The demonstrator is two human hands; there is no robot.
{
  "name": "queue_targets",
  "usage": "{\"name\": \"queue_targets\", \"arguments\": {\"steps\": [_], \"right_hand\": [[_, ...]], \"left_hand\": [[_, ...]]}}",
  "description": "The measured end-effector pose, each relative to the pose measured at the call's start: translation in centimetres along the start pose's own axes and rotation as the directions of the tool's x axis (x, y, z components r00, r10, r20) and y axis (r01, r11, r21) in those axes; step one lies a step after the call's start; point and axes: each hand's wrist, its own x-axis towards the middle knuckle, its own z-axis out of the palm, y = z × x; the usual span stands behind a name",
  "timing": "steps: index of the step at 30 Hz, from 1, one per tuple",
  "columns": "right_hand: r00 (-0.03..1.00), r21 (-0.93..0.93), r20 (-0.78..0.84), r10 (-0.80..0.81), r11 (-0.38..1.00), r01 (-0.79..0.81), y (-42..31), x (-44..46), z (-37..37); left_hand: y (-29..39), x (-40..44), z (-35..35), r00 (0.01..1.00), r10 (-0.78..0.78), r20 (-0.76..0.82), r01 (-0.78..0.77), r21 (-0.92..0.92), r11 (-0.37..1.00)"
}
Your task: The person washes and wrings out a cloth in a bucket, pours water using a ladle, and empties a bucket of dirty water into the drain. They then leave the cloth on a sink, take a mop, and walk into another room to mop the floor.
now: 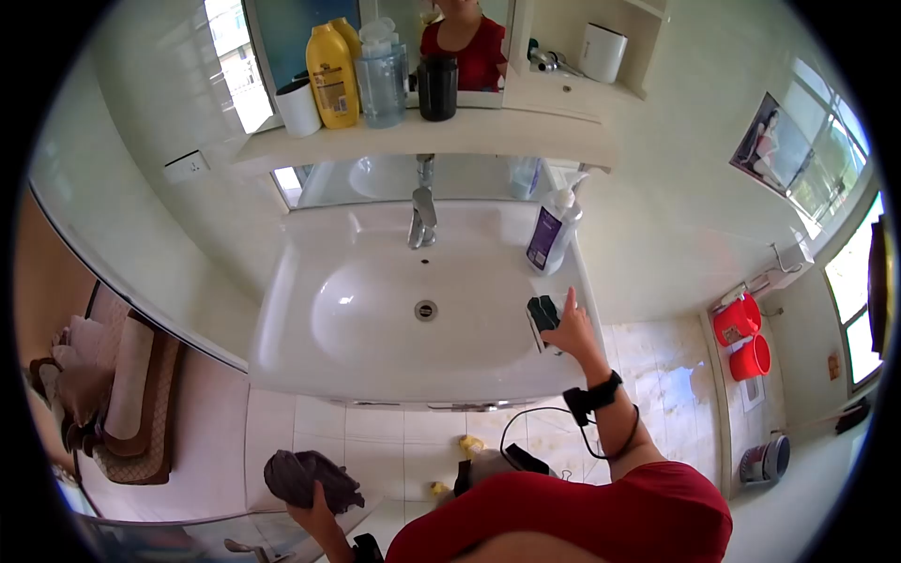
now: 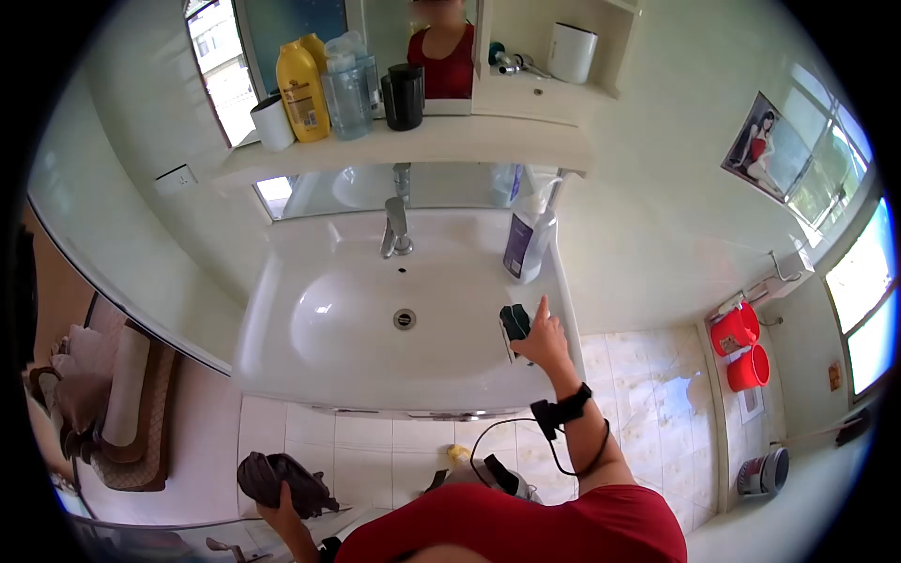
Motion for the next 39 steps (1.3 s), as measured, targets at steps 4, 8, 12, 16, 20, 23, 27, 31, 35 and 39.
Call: {"name": "queue_targets", "arguments": {"steps": [4, 8, 12, 16, 20, 23, 27, 31, 35, 39], "right_hand": [[0.843, 0.298, -0.168, -0.511, 0.788, 0.538, -3.1, 2.3, -11.5], [0.529, -0.014, -0.372, -0.763, 0.574, 0.819, -8.6, 8.2, -21.9], [0.476, -0.038, -0.225, -0.850, 0.496, 0.868, -11.5, 18.2, -25.2], [0.567, 0.171, -0.130, -0.814, 0.545, 0.821, -12.2, 22.9, -25.0], [0.400, -0.051, -0.214, -0.891, 0.419, 0.907, -11.8, 23.3, -24.0], [0.552, -0.331, -0.451, -0.701, 0.706, 0.626, -11.2, 22.9, -22.5], [0.260, -0.617, -0.594, -0.762, 0.638, 0.460, -9.4, 23.4, -21.2], [0.122, -0.573, -0.683, -0.720, 0.631, 0.523, -9.1, 19.5, -20.0], [0.475, -0.054, -0.446, -0.758, 0.553, 0.831, -13.4, 10.3, -14.0], [0.390, 0.054, -0.094, -0.916, 0.386, 0.921, -23.2, 0.2, -8.3]], "left_hand": [[0.7, -0.5, -1.1, 0.994, -0.062, -0.087, 0.057, -0.050, 0.997], [1.2, -1.1, -2.1, 0.993, -0.070, -0.091, 0.057, -0.141, 0.988], [-0.2, -1.8, -2.6, 0.978, -0.008, -0.207, 0.018, 0.049, 0.999], [0.1, -3.6, -2.9, 0.962, -0.016, -0.274, 0.027, 0.037, 0.999], [-0.1, -4.9, -3.8, 0.928, -0.053, -0.368, 0.056, -0.001, 0.998], [-0.1, -5.6, -3.9, 0.892, -0.114, -0.437, 0.083, -0.089, 0.993], [-0.3, -5.9, -4.7, 0.876, -0.134, -0.462, 0.096, -0.105, 0.990], [-0.9, -5.7, -5.6, 0.857, -0.121, -0.501, 0.090, -0.086, 0.992], [-0.8, -3.8, -7.0, 0.840, -0.209, -0.500, 0.073, -0.277, 0.958], [-1.3, 0.8, -10.1, 0.863, -0.300, -0.407, 0.065, -0.500, 0.864]]}}
